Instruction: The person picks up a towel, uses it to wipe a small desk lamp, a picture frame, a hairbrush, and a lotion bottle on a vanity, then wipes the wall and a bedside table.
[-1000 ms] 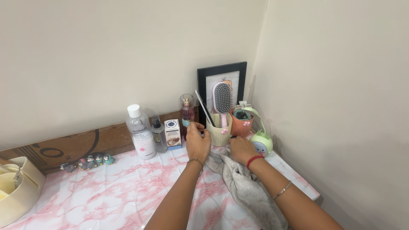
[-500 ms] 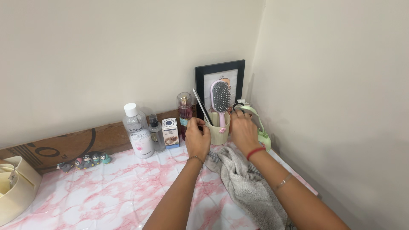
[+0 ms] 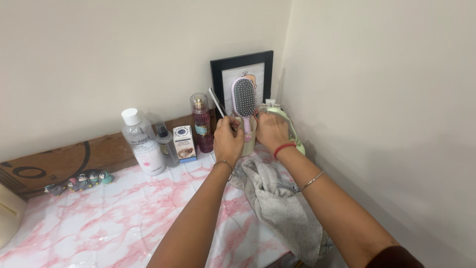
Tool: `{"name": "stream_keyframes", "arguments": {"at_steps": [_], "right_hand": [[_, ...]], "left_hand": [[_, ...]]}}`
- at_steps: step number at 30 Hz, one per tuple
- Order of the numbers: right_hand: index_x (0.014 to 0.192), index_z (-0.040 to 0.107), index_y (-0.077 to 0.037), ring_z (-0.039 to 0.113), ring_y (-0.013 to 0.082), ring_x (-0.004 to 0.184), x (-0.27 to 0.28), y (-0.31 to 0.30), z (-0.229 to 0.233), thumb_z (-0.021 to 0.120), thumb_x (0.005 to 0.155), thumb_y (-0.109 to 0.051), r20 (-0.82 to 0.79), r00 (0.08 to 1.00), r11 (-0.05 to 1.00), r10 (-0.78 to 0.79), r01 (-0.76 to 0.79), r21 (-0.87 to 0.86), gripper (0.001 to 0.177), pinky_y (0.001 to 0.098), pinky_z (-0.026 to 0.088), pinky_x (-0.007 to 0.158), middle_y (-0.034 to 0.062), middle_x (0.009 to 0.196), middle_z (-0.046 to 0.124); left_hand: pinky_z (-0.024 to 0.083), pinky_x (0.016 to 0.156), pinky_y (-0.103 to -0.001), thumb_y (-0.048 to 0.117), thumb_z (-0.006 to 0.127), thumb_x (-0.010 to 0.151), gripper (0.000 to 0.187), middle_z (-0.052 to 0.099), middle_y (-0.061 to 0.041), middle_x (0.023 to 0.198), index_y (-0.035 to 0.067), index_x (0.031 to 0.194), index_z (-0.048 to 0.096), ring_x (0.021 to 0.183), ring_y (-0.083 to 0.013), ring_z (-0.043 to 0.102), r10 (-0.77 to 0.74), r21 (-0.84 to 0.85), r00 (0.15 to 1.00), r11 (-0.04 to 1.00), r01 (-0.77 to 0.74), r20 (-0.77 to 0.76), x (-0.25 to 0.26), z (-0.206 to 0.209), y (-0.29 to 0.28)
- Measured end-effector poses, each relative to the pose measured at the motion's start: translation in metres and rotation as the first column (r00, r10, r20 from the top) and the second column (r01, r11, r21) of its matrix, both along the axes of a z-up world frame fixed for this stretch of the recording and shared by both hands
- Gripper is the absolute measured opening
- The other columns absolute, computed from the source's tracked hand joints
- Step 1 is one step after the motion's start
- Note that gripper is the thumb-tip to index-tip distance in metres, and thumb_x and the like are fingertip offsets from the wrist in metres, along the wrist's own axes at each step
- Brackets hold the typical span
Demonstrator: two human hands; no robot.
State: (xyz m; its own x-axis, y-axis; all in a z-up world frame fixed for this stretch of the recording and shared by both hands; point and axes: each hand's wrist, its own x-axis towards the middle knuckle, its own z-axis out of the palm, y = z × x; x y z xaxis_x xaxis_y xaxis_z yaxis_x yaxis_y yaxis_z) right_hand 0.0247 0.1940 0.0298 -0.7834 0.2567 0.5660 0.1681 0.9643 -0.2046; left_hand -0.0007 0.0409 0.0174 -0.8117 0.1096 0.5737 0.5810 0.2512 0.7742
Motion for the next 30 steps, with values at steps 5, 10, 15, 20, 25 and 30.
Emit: {"name": "stream_keyframes", "arguments": {"at_steps": [5,10,15,20,25,30], "right_hand": [[0.106,0.065,-0.002,0.073,0.0392,0.085,0.024,-0.017,0.008,0.067,0.084,-0.019,-0.004,1.000,0.990,-0.024,0.024,0.137,0.027,0.0477,0.059,0.072,0.0209,0.101,0.071],[0.127,0.057,-0.008,0.065,0.0380,0.111,0.083,-0.051,0.019,0.075,0.085,-0.046,0.559,0.825,0.996,0.081,-0.087,-0.017,0.059,0.0513,0.054,0.091,0.0188,0.121,0.063],[0.143,0.048,-0.016,0.054,0.0413,0.121,0.095,-0.063,-0.001,0.086,0.073,-0.048,0.781,0.606,0.975,0.152,-0.223,-0.016,0.086,0.0489,0.048,0.101,0.0197,0.132,0.053],[0.133,0.061,-0.022,0.064,0.0312,0.114,0.086,-0.054,-0.026,0.073,0.069,-0.027,0.616,0.747,0.938,0.249,-0.345,0.040,0.066,0.0441,0.050,0.099,0.0129,0.119,0.066],[0.127,0.059,-0.015,0.067,0.0369,0.105,0.103,-0.069,0.014,0.069,0.074,-0.028,0.381,0.895,0.967,0.231,-0.167,-0.193,0.056,0.0497,0.052,0.089,0.0182,0.111,0.070],[0.120,0.050,-0.005,0.064,0.0429,0.101,0.119,-0.103,0.069,0.065,0.079,-0.025,0.280,0.950,0.978,0.142,-0.091,-0.186,0.048,0.0542,0.048,0.087,0.0214,0.112,0.067]], "left_hand": [[0.055,0.069,-0.037,0.008,0.067,0.086,0.010,0.067,-0.008,0.097,0.006,0.095,0.065,0.071,-0.0209,0.069,0.011,0.050,1.000,0.999,-0.012,0.008,0.006,0.001,0.001],[0.052,0.063,-0.034,0.006,0.065,0.087,0.008,0.067,-0.007,0.093,0.002,0.093,0.063,0.064,-0.0165,0.064,0.034,0.197,0.999,0.980,-0.029,-0.024,0.002,0.008,-0.015],[0.051,0.061,-0.032,0.004,0.065,0.087,0.008,0.066,-0.008,0.091,0.001,0.095,0.063,0.064,-0.0151,0.061,0.058,0.240,0.997,0.970,-0.042,-0.059,-0.003,0.005,-0.038],[0.050,0.057,-0.030,0.003,0.063,0.089,0.008,0.065,-0.007,0.092,0.000,0.095,0.061,0.062,-0.0133,0.062,0.012,0.281,0.998,0.960,0.004,-0.058,-0.004,0.005,-0.065],[0.050,0.060,-0.031,0.008,0.069,0.089,0.014,0.067,-0.006,0.082,0.004,0.100,0.061,0.062,-0.0132,0.061,0.076,0.189,0.997,0.979,-0.075,0.004,0.004,0.002,-0.100],[0.053,0.062,-0.037,0.011,0.072,0.085,0.033,0.067,-0.006,0.085,0.005,0.113,0.054,0.066,-0.0203,0.065,0.056,0.133,0.997,0.990,-0.049,-0.050,0.009,-0.005,-0.139]]}}
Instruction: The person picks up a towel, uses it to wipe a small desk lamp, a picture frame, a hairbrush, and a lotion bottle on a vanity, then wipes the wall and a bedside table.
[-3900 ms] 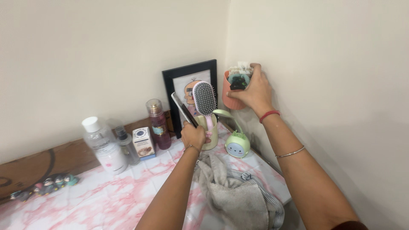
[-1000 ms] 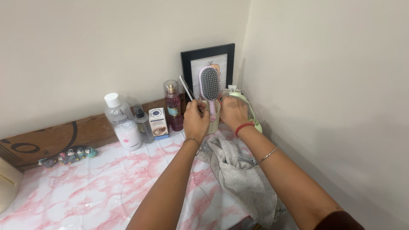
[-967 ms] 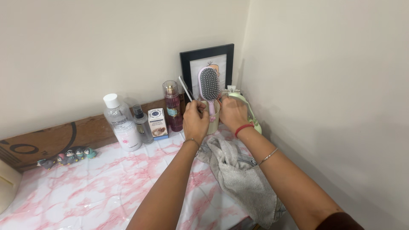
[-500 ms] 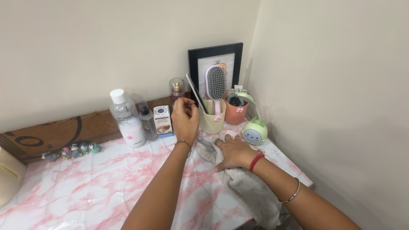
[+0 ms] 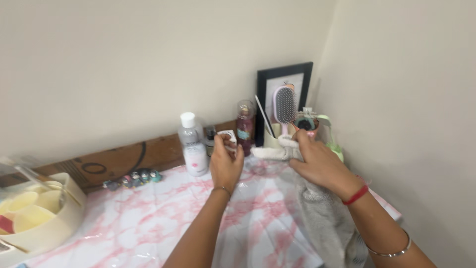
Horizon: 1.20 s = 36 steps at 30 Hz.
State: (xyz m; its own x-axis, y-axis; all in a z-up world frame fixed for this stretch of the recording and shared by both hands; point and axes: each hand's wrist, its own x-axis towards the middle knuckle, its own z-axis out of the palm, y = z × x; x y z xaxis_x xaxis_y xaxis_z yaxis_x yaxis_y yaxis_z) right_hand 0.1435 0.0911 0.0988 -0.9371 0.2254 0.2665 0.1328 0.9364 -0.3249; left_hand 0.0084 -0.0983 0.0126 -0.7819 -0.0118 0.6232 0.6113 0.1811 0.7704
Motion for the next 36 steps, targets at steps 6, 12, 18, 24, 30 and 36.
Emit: {"name": "stream_keyframes", "arguments": {"at_steps": [6,12,18,24,30,36], "right_hand": [[0.118,0.065,-0.010,0.057,0.0371,0.110,-0.021,-0.057,0.008,0.071,0.077,-0.020,-0.476,0.879,0.998,0.025,0.004,0.060,0.042,0.0462,0.049,0.094,0.0117,0.125,0.060],[0.140,0.064,-0.017,0.048,0.0387,0.123,-0.085,-0.079,0.026,0.067,0.086,-0.012,-0.751,0.655,0.987,0.077,0.054,0.149,0.054,0.0460,0.047,0.102,0.0117,0.141,0.055],[0.129,0.070,-0.018,0.049,0.0368,0.118,-0.126,-0.068,0.003,0.071,0.076,-0.013,-0.587,0.800,0.969,0.127,0.025,0.244,0.053,0.0455,0.050,0.098,0.0114,0.137,0.055],[0.115,0.075,-0.018,0.054,0.0291,0.119,-0.099,-0.079,-0.004,0.071,0.075,-0.016,-0.604,0.796,0.994,0.036,0.031,0.101,0.040,0.0405,0.054,0.096,0.0033,0.127,0.065],[0.127,0.070,-0.011,0.052,0.0342,0.118,-0.117,-0.119,-0.029,0.070,0.076,-0.011,-0.549,0.801,0.969,0.237,-0.152,0.197,0.052,0.0413,0.052,0.091,0.0131,0.133,0.055],[0.119,0.070,-0.007,0.050,0.0363,0.118,-0.136,-0.120,-0.078,0.070,0.078,-0.010,-0.414,0.898,0.986,0.150,-0.107,0.127,0.041,0.0419,0.053,0.089,0.0111,0.128,0.056]], "left_hand": [[0.054,0.068,-0.045,0.016,0.075,0.082,0.061,0.069,-0.008,0.081,0.011,0.136,0.047,0.078,-0.0296,0.071,-0.038,-0.247,0.996,0.967,0.057,0.081,-0.004,0.008,-0.018],[0.055,0.070,-0.047,0.022,0.077,0.082,0.066,0.072,-0.007,0.081,0.007,0.134,0.040,0.080,-0.0321,0.072,-0.017,-0.319,0.982,0.945,0.077,0.188,-0.028,0.027,0.006],[0.054,0.069,-0.049,0.015,0.073,0.080,0.059,0.072,-0.009,0.079,0.007,0.131,0.043,0.078,-0.0343,0.072,-0.011,-0.289,0.980,0.955,0.068,0.197,-0.025,0.022,0.011],[0.055,0.067,-0.045,0.012,0.066,0.084,0.054,0.067,-0.010,0.082,0.007,0.135,0.050,0.072,-0.0300,0.069,-0.027,-0.094,0.996,0.995,0.019,-0.089,-0.015,0.004,-0.023],[0.038,0.103,-0.052,0.014,0.070,0.084,0.058,0.053,-0.020,0.124,0.003,0.135,0.047,0.115,-0.0377,0.050,0.374,0.088,0.812,0.922,-0.376,-0.448,-0.031,0.013,-0.062],[0.039,0.101,-0.053,0.023,0.084,0.071,0.083,0.047,-0.023,0.135,-0.002,0.139,0.043,0.122,-0.0436,0.045,0.369,-0.088,0.905,0.915,-0.394,-0.214,-0.036,0.009,-0.087]]}}
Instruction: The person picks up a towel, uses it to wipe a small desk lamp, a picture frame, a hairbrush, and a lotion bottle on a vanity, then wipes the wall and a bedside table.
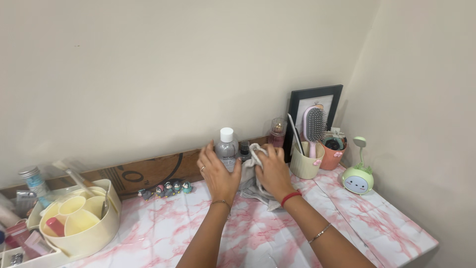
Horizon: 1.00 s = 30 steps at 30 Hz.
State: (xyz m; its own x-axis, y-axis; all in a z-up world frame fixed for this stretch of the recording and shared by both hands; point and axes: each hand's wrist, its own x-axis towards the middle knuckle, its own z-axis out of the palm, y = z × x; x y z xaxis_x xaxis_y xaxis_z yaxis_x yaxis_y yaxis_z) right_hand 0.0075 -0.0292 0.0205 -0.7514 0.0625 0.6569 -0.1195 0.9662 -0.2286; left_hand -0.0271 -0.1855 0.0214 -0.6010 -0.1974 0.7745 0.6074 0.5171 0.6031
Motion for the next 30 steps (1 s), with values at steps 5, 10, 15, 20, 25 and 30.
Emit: {"name": "stream_keyframes", "arguments": {"at_steps": [5,10,15,20,25,30], "right_hand": [[0.108,0.073,-0.006,0.057,0.0327,0.112,-0.008,0.020,-0.013,0.072,0.077,-0.010,-0.105,0.994,0.987,-0.005,-0.012,-0.163,0.031,0.0426,0.049,0.098,0.0088,0.119,0.064],[0.102,0.073,-0.005,0.060,0.0287,0.115,0.011,0.007,-0.013,0.070,0.079,-0.009,-0.236,0.969,0.957,-0.077,0.005,-0.289,0.023,0.0394,0.051,0.100,0.0068,0.117,0.065],[0.113,0.076,-0.008,0.057,0.0326,0.115,0.022,-0.029,-0.018,0.073,0.072,-0.009,-0.159,0.966,0.977,0.204,-0.211,-0.026,0.041,0.0423,0.051,0.092,0.0119,0.122,0.059],[0.110,0.075,-0.011,0.059,0.0281,0.113,0.038,-0.031,-0.019,0.075,0.072,-0.014,-0.047,0.982,0.979,0.185,-0.188,-0.073,0.037,0.0407,0.053,0.093,0.0087,0.119,0.063],[0.127,0.069,-0.014,0.062,0.0280,0.112,0.063,-0.029,-0.017,0.071,0.077,-0.019,0.181,0.921,0.938,0.345,-0.332,-0.095,0.050,0.0411,0.053,0.095,0.0105,0.121,0.061],[0.141,0.055,-0.023,0.054,0.0347,0.114,0.079,-0.056,-0.012,0.067,0.082,-0.017,0.405,0.898,0.896,0.172,-0.313,0.314,0.061,0.0488,0.049,0.091,0.0146,0.139,0.048]], "left_hand": [[0.048,0.096,-0.049,0.031,0.090,0.071,0.088,0.055,-0.015,0.130,0.003,0.140,0.044,0.119,-0.0388,0.053,-0.084,-0.010,0.957,0.996,0.090,0.278,-0.004,-0.010,-0.004],[0.052,0.088,-0.050,0.030,0.093,0.064,0.085,0.060,-0.011,0.125,0.012,0.134,0.048,0.114,-0.0378,0.059,-0.041,-0.044,0.911,0.997,0.065,0.410,-0.004,-0.005,-0.007],[0.053,0.088,-0.050,0.028,0.093,0.065,0.083,0.060,-0.013,0.123,0.011,0.133,0.048,0.112,-0.0390,0.061,-0.037,-0.073,0.902,0.994,0.076,0.430,-0.007,-0.007,-0.009],[0.052,0.085,-0.051,0.025,0.094,0.064,0.079,0.060,-0.015,0.122,0.011,0.128,0.050,0.112,-0.0400,0.060,-0.060,-0.075,0.886,0.992,0.106,0.459,-0.010,-0.013,-0.019],[0.054,0.084,-0.044,0.028,0.091,0.069,0.050,0.068,-0.004,0.110,0.010,0.106,0.063,0.105,-0.0292,0.068,-0.112,-0.073,0.845,0.982,0.175,0.523,-0.014,-0.012,-0.061],[0.048,0.091,-0.044,0.029,0.089,0.072,0.042,0.069,-0.004,0.104,0.011,0.101,0.065,0.106,-0.0285,0.062,0.051,-0.241,0.924,0.969,0.046,0.378,-0.019,-0.017,-0.130]]}}
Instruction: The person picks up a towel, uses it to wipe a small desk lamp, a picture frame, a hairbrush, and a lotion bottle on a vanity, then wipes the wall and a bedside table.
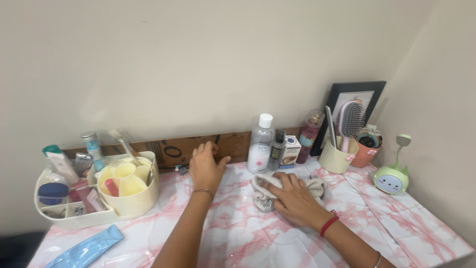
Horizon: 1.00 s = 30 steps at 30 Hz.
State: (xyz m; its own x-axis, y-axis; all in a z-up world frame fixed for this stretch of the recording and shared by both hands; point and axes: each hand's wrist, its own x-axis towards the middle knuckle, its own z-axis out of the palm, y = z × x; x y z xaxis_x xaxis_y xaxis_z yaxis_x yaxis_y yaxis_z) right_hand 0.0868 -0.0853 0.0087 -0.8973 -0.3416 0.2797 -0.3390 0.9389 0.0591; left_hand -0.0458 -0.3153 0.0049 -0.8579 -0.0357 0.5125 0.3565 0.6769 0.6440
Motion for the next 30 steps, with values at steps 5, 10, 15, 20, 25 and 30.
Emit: {"name": "stream_keyframes", "arguments": {"at_steps": [5,10,15,20,25,30], "right_hand": [[0.129,0.060,-0.019,0.057,0.0304,0.115,-0.010,-0.069,-0.013,0.065,0.089,-0.022,0.085,0.995,0.977,0.045,-0.027,-0.209,0.041,0.0462,0.055,0.085,0.0088,0.131,0.053],[0.115,0.067,-0.011,0.056,0.0332,0.113,-0.066,-0.108,-0.035,0.062,0.083,-0.008,-0.195,0.940,0.958,-0.281,0.265,-0.106,0.032,0.0435,0.058,0.077,0.0104,0.131,0.056],[0.109,0.071,-0.008,0.052,0.0447,0.106,-0.086,-0.117,-0.041,0.068,0.078,-0.015,-0.236,0.932,0.958,-0.275,0.245,-0.149,0.032,0.0501,0.055,0.089,0.0161,0.120,0.058],[0.124,0.069,-0.014,0.052,0.0406,0.108,-0.094,-0.119,-0.035,0.067,0.077,-0.009,-0.070,0.954,0.929,-0.290,0.263,-0.261,0.047,0.0476,0.054,0.086,0.0148,0.132,0.055],[0.119,0.072,-0.016,0.053,0.0377,0.113,-0.104,-0.128,-0.032,0.066,0.078,-0.007,-0.048,0.934,0.913,-0.355,0.334,-0.235,0.042,0.0453,0.053,0.089,0.0117,0.127,0.058],[0.120,0.072,-0.016,0.057,0.0351,0.106,-0.058,-0.122,-0.026,0.068,0.081,-0.012,-0.049,0.973,0.939,-0.225,0.204,-0.276,0.040,0.0452,0.052,0.089,0.0093,0.125,0.059]], "left_hand": [[0.035,0.105,-0.050,0.027,0.088,0.070,0.048,0.066,-0.004,0.112,0.014,0.111,0.068,0.117,-0.0285,0.055,-0.131,-0.085,0.991,0.988,0.130,-0.009,-0.001,-0.031,-0.032],[0.030,0.108,-0.057,0.028,0.083,0.075,0.050,0.060,-0.005,0.120,0.020,0.123,0.069,0.122,-0.0263,0.050,-0.067,-0.186,0.983,0.982,0.035,-0.172,-0.013,-0.056,-0.022],[0.030,0.106,-0.056,0.024,0.079,0.079,0.035,0.060,-0.004,0.116,0.020,0.113,0.072,0.121,-0.0259,0.050,-0.073,-0.235,0.974,0.972,0.021,-0.216,-0.016,-0.058,-0.016],[0.031,0.106,-0.057,0.022,0.075,0.083,0.019,0.060,-0.003,0.111,0.019,0.102,0.074,0.119,-0.0248,0.052,-0.091,-0.237,0.973,0.971,0.039,-0.213,-0.024,-0.061,-0.016],[0.035,0.107,-0.057,0.015,0.068,0.088,0.020,0.061,-0.006,0.113,0.019,0.108,0.072,0.118,-0.0250,0.055,-0.009,-0.330,0.953,0.939,-0.096,-0.301,-0.032,-0.072,-0.014],[0.036,0.105,-0.058,0.017,0.067,0.089,0.017,0.061,-0.007,0.113,0.017,0.105,0.070,0.118,-0.0258,0.057,-0.046,-0.292,0.962,0.956,-0.036,-0.270,-0.032,-0.072,-0.015]]}}
